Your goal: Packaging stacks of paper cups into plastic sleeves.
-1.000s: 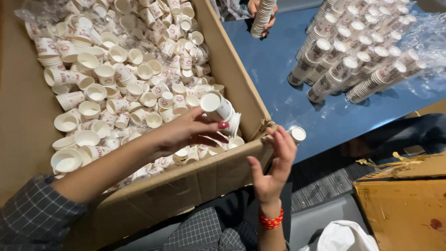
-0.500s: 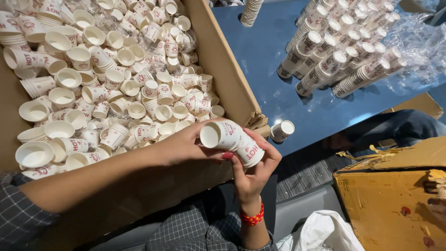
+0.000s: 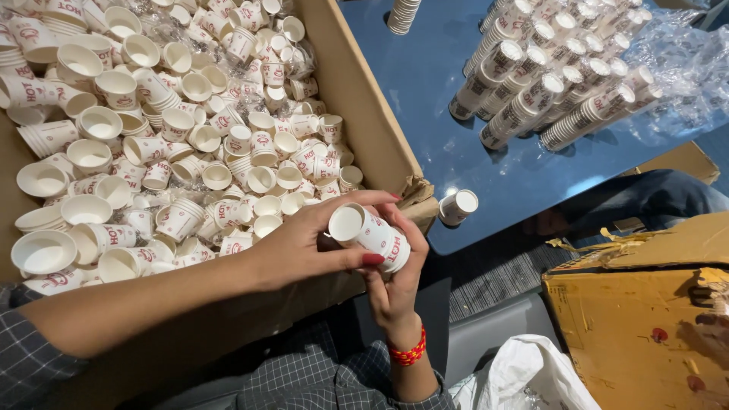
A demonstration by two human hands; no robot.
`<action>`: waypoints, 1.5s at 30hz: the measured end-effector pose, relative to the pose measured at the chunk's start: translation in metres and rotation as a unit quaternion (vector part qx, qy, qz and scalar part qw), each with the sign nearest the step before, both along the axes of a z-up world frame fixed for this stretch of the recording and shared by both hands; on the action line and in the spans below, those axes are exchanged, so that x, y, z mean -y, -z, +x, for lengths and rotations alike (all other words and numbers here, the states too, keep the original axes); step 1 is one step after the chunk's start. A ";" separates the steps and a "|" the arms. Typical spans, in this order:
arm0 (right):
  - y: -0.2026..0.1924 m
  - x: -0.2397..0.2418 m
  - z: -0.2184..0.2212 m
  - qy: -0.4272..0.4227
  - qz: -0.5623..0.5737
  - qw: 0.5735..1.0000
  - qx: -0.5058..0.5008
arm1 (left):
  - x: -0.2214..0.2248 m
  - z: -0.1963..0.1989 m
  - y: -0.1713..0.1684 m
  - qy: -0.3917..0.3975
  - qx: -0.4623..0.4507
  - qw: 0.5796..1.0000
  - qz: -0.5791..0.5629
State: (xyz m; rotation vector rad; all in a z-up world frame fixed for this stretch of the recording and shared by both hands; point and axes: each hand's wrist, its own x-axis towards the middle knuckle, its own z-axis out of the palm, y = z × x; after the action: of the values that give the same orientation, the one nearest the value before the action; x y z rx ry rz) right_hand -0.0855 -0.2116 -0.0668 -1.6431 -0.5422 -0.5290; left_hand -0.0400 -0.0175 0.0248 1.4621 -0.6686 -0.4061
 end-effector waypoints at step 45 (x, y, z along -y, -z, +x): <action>-0.014 0.091 0.076 0.324 -0.117 0.935 -0.084 | -0.028 0.049 0.033 -0.143 0.089 0.974 0.152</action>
State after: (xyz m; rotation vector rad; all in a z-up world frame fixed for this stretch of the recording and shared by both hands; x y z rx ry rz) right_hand -0.0092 -0.3027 -0.0529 -2.0763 0.0879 -0.8139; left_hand 0.0093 0.0103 -0.0081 1.8744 -0.5405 -0.1565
